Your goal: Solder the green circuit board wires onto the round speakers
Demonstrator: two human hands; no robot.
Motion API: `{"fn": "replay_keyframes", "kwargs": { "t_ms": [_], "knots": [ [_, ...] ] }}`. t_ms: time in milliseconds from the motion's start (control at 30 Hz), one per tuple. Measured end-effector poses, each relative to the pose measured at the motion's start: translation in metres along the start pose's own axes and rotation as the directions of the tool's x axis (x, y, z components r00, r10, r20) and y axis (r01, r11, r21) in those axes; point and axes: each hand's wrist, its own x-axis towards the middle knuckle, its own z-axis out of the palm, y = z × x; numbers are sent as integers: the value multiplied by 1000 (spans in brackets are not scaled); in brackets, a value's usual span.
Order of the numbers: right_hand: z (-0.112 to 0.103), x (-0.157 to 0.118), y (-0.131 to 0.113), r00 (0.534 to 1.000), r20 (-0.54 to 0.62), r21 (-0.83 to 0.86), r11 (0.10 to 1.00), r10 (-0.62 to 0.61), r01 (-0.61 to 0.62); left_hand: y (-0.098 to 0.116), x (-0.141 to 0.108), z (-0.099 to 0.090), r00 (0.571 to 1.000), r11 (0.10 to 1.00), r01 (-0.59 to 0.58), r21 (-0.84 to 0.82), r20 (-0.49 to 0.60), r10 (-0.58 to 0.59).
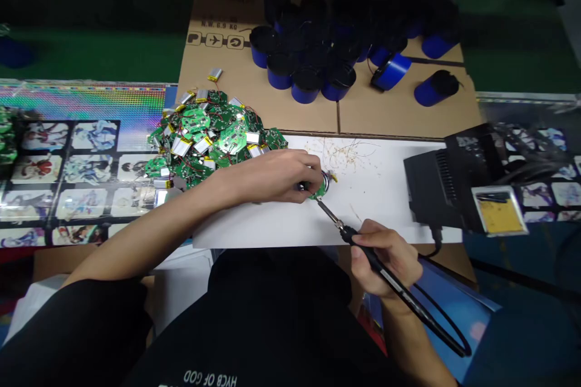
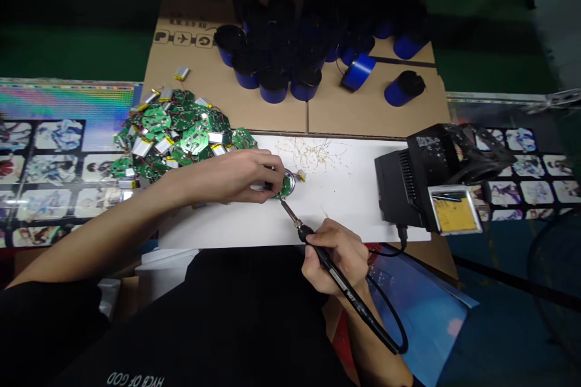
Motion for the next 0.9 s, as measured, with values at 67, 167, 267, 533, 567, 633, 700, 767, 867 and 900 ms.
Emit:
{"fn": "replay_keyframes", "kwargs": {
  "t_ms": [67,167,267,533,567,633,700,767,867,900],
  "knots": [
    [-4,-5,1,998,-54,17,1000,15,-14,0,0,0,1000,1000,-2,-4,-1,2],
    [-12,-15,7,991,-119,39,997,65,-60,0,0,0,1000,1000,-3,-13,-1,3],
    [-19,-19,17,974,-193,80,991,122,-108,0,0,0,1000,1000,-2,-17,-8,1],
    [-24,-17,42,912,-389,-2,990,129,-141,0,0,0,1000,1000,1,-27,-10,-2],
    [-25,-19,44,911,-390,-20,988,133,-152,0,1,-1,1000,1000,6,-28,-6,-6],
    [-27,-22,48,905,-398,-34,984,148,-175,0,1,-1,1000,999,16,-31,0,-16],
    [-27,-24,52,898,-401,-30,977,181,-211,1,0,-1,1000,999,23,-39,-1,-23],
    [-26,-25,55,887,-392,-16,962,245,-273,3,-2,0,999,999,39,-25,1,-39],
    [-19,-24,59,868,-364,7,933,339,-361,6,-5,8,997,995,67,75,-27,-66],
    [-17,-23,60,868,-349,11,927,354,-374,7,-6,12,996,990,79,115,-51,-74]
  ]
}}
